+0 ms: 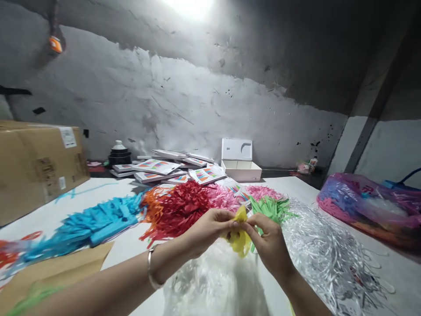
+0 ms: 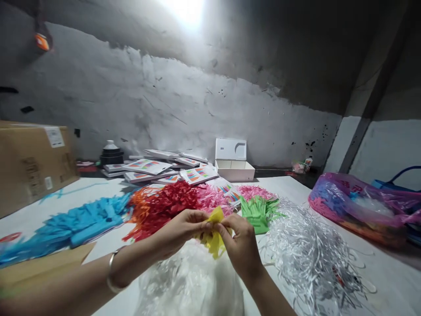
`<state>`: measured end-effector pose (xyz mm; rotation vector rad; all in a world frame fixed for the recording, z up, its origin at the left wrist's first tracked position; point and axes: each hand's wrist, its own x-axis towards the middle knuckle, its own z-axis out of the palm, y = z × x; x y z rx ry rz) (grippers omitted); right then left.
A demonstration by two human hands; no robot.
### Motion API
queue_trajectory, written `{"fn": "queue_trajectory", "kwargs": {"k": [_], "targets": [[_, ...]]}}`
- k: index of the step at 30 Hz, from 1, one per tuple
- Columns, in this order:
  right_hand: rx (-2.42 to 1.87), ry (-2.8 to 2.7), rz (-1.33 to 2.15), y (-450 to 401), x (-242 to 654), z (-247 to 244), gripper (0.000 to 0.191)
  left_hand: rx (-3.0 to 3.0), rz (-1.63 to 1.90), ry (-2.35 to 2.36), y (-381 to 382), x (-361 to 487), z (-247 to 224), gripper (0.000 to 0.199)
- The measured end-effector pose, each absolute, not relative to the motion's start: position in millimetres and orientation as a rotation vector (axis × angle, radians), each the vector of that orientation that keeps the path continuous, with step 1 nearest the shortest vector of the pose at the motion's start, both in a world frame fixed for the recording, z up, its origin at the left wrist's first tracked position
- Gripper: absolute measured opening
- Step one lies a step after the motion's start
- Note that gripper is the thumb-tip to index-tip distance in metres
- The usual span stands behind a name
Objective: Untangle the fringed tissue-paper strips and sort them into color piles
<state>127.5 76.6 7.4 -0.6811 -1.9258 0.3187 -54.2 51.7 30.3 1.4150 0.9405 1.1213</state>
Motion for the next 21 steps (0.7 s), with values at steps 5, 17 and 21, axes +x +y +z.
{"fn": "queue_trajectory", "kwargs": {"k": [5,17,21], "targets": [[-0.670,-1.803,1.001,24.5,119.5,-1.3,0.032,1.226,0.986,0.893,-18.2,-84.6,31.9,0.048],[-0.524,-1.971,0.606,-46.3,84.0,-35.3,0.019,1.639,0.995,1.226,-84.6,-105.7,10.6,0.055],[-0.593,-1.901,0.601,-57.9,77.5,-35.2,0.022,2.080,0.963,1.459,-90.6,-106.9,-3.9,0.043]]}}
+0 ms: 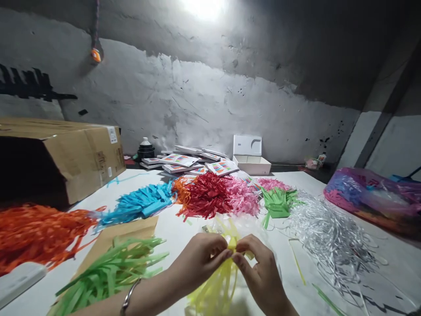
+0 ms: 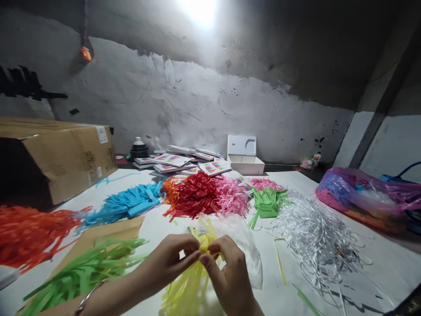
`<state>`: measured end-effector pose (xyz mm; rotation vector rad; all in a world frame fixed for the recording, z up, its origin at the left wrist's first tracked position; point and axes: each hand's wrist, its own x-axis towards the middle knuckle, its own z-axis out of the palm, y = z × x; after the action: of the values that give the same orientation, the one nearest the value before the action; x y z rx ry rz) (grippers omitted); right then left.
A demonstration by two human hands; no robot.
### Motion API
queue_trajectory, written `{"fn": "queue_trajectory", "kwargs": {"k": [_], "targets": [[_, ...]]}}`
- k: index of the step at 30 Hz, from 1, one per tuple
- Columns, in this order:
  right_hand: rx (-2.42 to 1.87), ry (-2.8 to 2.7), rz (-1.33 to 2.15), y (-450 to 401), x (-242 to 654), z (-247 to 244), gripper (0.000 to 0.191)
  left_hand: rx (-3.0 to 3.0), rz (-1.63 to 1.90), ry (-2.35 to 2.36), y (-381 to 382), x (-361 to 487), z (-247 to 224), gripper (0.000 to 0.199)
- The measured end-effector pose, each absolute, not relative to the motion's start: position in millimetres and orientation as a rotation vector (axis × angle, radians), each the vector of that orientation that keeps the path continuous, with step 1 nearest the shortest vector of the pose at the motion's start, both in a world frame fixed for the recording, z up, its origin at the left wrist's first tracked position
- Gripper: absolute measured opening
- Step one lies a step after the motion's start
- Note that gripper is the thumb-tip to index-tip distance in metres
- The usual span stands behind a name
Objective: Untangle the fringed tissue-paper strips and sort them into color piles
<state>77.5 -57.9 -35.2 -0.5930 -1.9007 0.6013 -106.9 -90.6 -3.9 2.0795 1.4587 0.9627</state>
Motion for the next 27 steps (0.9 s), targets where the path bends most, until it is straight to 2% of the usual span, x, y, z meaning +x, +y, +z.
{"fn": "queue_trajectory", "kwargs": {"k": [6,13,17,19,22,24,25,27], "targets": [[-0.750,-1.789,0.713,-65.5,70.2,-46.4,0.032,2.131,0.809,1.349,-95.4,-104.9,-12.8,0.042],[-0.786,-1.747,1.103,-64.3,75.8,-54.0,0.043,1.885,0.685,1.251,-100.4,-111.4,-10.0,0.066],[-0.808,-1.799,1.207,-64.4,79.9,-53.2,0.039,1.992,0.650,1.335,-101.6,-115.3,-11.6,0.053],[-0.837,-1.952,1.013,-65.3,81.9,-54.3,0.030,2.083,0.676,1.383,-102.1,-116.8,-15.2,0.043],[-0.823,-2.089,0.398,-67.5,82.8,-58.3,0.017,2.339,0.841,1.443,-103.4,-115.7,-24.7,0.027],[-0.788,-2.035,0.133,-68.9,80.7,-61.9,0.012,2.517,0.928,1.462,-105.7,-111.5,-29.6,0.020],[-0.770,-2.015,0.091,-69.4,78.8,-63.7,0.018,2.592,0.949,1.458,-107.8,-108.4,-30.2,0.018],[-0.726,-2.037,0.121,-69.8,74.5,-66.9,0.042,2.711,0.942,1.392,-114.8,-101.5,-27.0,0.015]]}}
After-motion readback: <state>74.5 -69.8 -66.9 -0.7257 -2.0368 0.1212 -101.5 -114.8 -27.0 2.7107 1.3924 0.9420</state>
